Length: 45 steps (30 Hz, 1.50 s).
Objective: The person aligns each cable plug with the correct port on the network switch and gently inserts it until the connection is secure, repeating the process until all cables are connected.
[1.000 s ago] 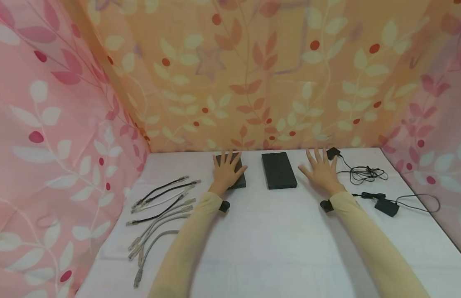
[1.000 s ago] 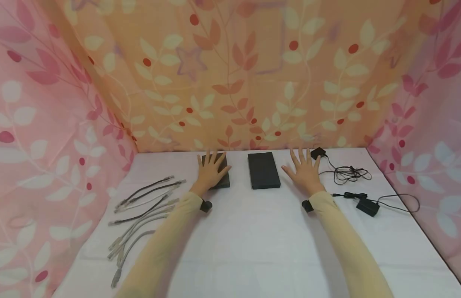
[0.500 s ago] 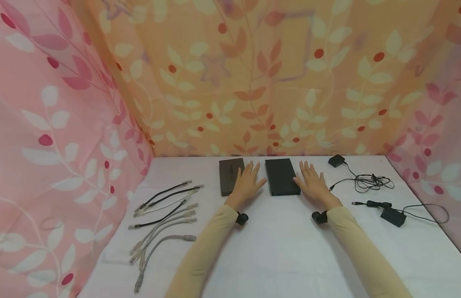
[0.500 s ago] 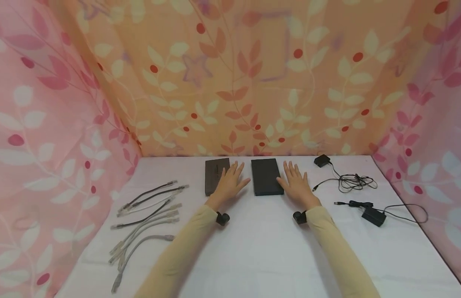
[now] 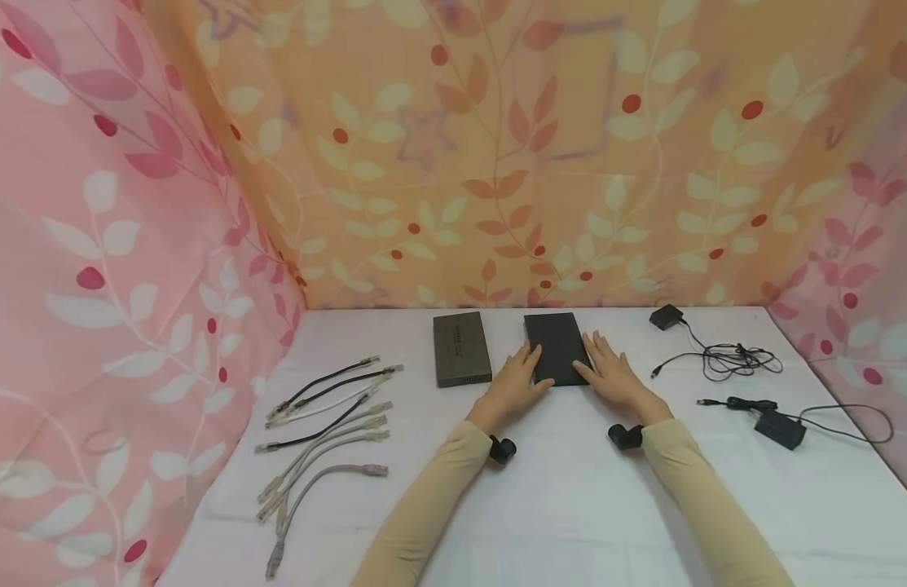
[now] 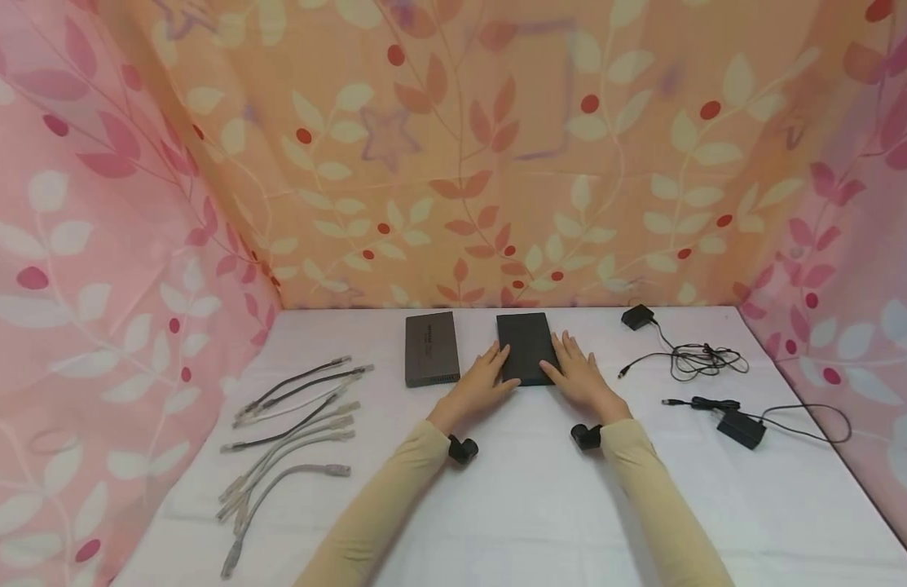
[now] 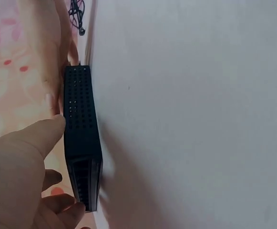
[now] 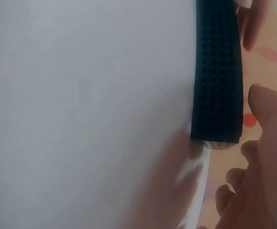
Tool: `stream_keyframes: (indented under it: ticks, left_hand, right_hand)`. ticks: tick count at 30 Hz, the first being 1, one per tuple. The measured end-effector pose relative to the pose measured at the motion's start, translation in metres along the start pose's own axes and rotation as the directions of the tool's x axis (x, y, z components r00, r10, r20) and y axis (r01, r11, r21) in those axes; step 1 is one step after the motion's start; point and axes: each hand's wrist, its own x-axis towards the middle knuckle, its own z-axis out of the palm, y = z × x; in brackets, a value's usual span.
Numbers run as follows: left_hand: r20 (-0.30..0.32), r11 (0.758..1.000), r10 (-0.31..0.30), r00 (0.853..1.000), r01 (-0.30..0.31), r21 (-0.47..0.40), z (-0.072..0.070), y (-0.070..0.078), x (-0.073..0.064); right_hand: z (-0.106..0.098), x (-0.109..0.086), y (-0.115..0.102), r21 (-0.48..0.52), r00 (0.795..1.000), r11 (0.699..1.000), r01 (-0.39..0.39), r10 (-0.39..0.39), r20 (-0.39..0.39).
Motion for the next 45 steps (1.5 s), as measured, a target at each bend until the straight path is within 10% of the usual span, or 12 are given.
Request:
stream_keyframes:
  ticks: [45]
  left_hand:
    - [-0.002, 0.976, -0.040, 0.999, 0.039, 0.215, 0.004, 0.012, -0.029]
  right_hand:
    - [0.022, -0.038, -0.046, -0.003, 1.000, 1.000, 0.001, -0.002, -0.030]
